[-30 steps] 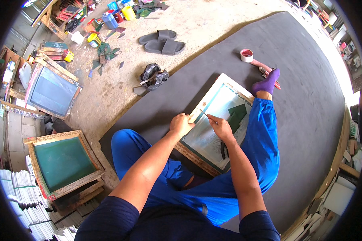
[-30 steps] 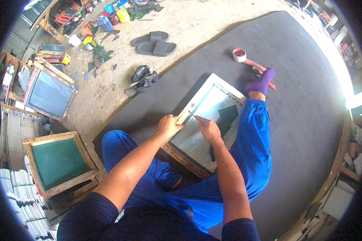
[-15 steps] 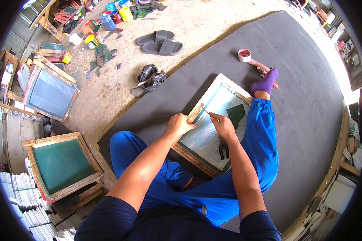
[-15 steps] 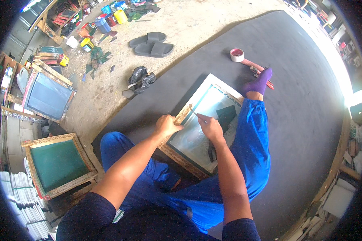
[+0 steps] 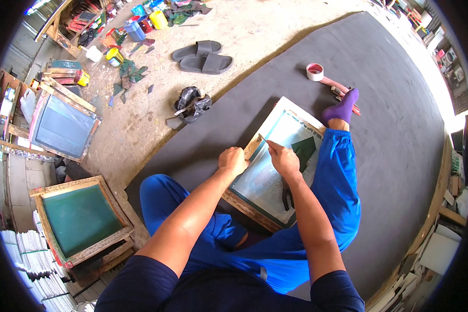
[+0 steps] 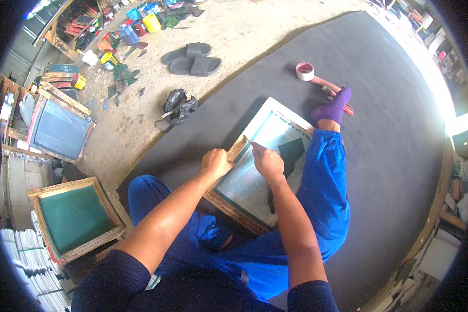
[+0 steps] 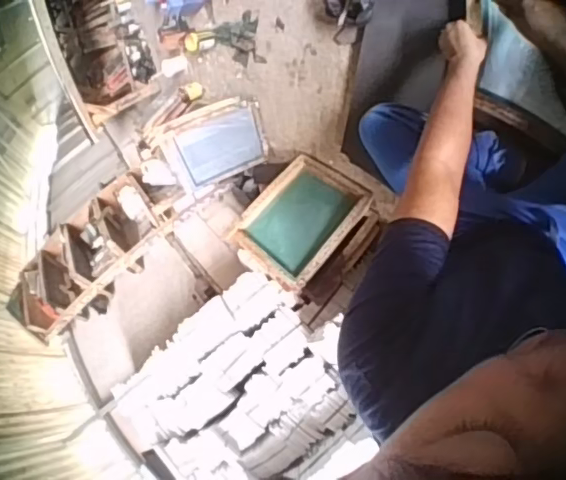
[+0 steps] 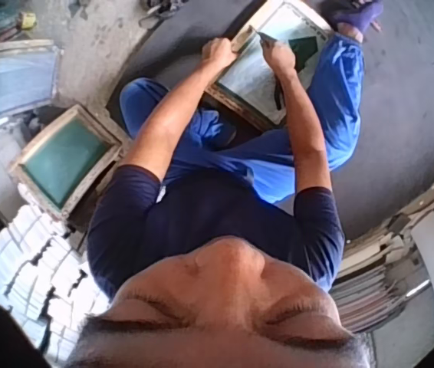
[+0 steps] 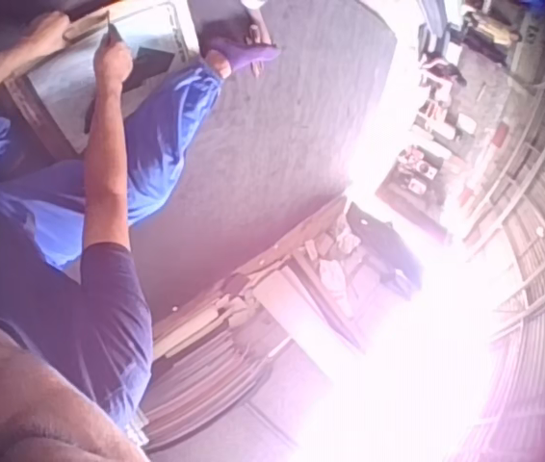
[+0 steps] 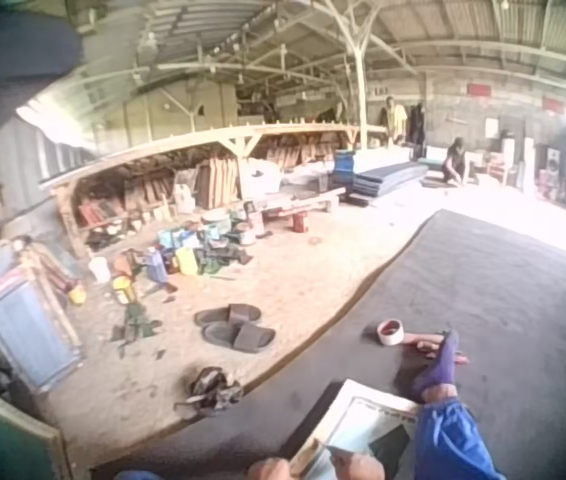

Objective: The person sits on the floor and paints the wooden frame of a screen with a small brush. They hold the frame steady with one hand and apply paint along the edges with the other.

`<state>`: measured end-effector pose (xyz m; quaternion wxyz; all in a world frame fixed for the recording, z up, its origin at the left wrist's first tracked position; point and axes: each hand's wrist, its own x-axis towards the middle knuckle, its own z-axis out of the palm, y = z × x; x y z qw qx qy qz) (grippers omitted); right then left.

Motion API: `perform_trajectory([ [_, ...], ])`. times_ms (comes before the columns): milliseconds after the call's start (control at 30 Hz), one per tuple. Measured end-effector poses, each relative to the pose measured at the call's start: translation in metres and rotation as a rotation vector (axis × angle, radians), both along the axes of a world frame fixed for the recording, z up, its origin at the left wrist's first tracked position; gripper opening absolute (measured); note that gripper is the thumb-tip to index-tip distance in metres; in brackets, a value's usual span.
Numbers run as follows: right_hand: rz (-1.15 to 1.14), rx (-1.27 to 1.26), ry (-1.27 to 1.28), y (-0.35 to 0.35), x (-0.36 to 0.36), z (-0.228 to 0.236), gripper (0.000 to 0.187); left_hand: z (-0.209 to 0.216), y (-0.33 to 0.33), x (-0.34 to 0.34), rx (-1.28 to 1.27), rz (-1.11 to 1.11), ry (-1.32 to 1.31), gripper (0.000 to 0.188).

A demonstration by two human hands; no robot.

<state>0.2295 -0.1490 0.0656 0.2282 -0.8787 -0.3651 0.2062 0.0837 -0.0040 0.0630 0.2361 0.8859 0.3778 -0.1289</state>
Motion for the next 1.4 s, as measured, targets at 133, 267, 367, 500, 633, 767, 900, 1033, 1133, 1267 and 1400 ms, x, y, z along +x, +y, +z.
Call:
perform_trajectory([
  [133, 0.010, -0.039, -0.008, 0.002, 0.001, 0.005, 0.034, 0.000, -0.001, 0.001, -0.021, 0.003, -0.016, 0.034],
  [267, 0.037, -0.121, -0.045, 0.009, -0.003, 0.021, 0.034, -0.006, 0.002, -0.001, -0.014, -0.009, -0.022, 0.031],
  [367, 0.076, -0.294, -0.102, 0.020, -0.008, 0.029, 0.035, -0.024, 0.003, -0.004, 0.025, -0.013, -0.085, 0.030],
  [500, 0.013, 0.027, 0.068, 0.006, 0.004, -0.006, 0.035, -0.019, 0.002, -0.003, 0.001, -0.019, -0.091, 0.028],
  [633, 0.052, -0.071, 0.046, 0.007, 0.005, 0.003, 0.035, -0.016, 0.004, -0.003, 0.000, -0.009, -0.067, 0.028],
  [767, -0.035, 0.055, 0.195, 0.003, 0.010, -0.016, 0.035, -0.019, 0.002, 0.000, 0.021, -0.022, -0.047, 0.031],
  [900, 0.097, -0.316, 0.028, 0.012, 0.000, 0.027, 0.035, -0.020, 0.004, -0.004, 0.030, -0.020, -0.046, 0.032],
  [1033, -0.029, 0.206, 0.282, -0.004, 0.016, -0.046, 0.034, -0.016, 0.001, 0.002, 0.031, -0.032, -0.043, 0.034],
  [1133, 0.017, 0.072, 0.242, 0.000, 0.018, -0.037, 0.033, -0.017, 0.002, -0.001, 0.033, -0.035, -0.049, 0.034],
  [1267, 0.009, 0.064, 0.169, -0.001, 0.012, -0.027, 0.033, -0.012, 0.000, 0.001, 0.046, -0.029, -0.072, 0.034],
  [1400, -0.020, 0.135, 0.255, 0.001, 0.015, -0.030, 0.033, -0.020, 0.002, -0.001, 0.026, -0.028, -0.061, 0.035],
])
